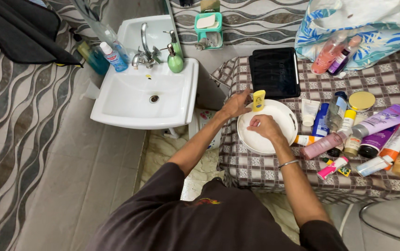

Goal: The person organizes various toiletries and cosmetic items on a tiled bathroom counter. They pick up bottles, tubes, and a small bowl, moving them around and placing them into a white bowl. The person also briefly washes their hands at the sink.

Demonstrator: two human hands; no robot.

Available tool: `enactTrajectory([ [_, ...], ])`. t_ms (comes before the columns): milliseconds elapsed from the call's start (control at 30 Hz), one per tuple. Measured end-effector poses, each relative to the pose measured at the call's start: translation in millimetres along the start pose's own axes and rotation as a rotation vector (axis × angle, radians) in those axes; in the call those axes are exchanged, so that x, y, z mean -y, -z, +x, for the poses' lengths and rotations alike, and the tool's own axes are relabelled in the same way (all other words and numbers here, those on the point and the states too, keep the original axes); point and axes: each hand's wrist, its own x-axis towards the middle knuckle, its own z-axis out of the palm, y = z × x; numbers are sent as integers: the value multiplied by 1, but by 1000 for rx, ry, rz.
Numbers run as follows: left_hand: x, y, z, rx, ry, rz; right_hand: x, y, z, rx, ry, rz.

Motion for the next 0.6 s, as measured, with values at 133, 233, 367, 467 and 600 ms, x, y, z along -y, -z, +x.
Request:
enactTrajectory([
  [133,6,-1,-7,153,59,-55,-4,-1,2,-9,11,38],
  [233,3,-5,-9,309,179,26,-2,0,-1,27,-35,5],
  [367,10,-15,-11,354,267,91,2,3,-12,-21,59,-1],
  [467,23,-26,-10,316,247,67,4,8,-20,-72,57,18],
  [600,30,-33,-11,309,267,52,0,12,-24,-142,76,48],
])
